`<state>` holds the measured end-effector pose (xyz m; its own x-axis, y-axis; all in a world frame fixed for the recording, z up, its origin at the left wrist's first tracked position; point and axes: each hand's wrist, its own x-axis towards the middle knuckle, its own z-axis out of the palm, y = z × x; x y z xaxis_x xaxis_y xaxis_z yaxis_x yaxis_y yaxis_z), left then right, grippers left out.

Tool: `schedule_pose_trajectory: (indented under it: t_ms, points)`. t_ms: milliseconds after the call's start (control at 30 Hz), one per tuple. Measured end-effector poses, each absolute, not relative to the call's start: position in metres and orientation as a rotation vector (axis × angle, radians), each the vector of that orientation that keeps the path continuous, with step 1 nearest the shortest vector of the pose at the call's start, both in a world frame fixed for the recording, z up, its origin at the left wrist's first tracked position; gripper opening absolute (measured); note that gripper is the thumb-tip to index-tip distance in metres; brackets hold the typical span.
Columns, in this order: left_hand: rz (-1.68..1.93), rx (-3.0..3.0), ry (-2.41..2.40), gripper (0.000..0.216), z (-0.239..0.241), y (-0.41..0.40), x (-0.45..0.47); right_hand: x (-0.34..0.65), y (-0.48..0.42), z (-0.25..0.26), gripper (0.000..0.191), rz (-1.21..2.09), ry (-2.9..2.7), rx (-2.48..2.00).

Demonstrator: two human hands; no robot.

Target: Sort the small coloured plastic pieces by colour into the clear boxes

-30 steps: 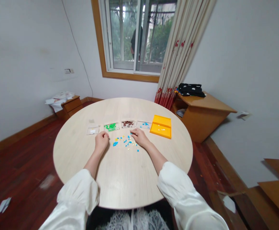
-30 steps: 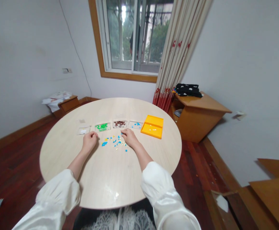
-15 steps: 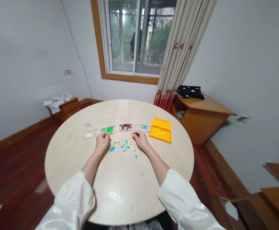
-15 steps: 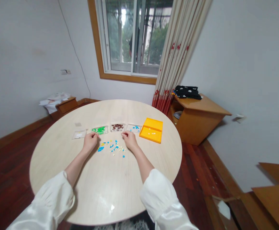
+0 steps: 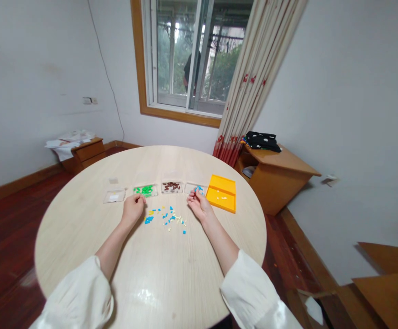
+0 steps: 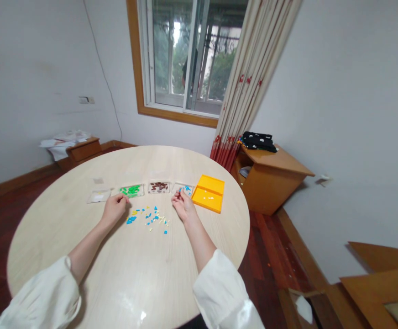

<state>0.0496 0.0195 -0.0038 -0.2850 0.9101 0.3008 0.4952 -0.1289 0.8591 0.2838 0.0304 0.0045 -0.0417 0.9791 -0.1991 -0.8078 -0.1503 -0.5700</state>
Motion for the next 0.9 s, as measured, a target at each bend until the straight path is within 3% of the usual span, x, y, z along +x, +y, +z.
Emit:
schedule_pose_trajectory:
  t_ms: [433, 900]
  points:
    - [1.376, 1.602, 1.758, 0.018, -0.01, 0.022, 0.049, 0.281, 0.031, 0.006, 0.015, 1.575, -0.439, -0.728]
    - [1.404, 1.59, 1.751, 0.017, -0.007, 0.02, 0.05, 0.288, 0.045, -0.004, 0.031, 1.382, -0.486, -0.898]
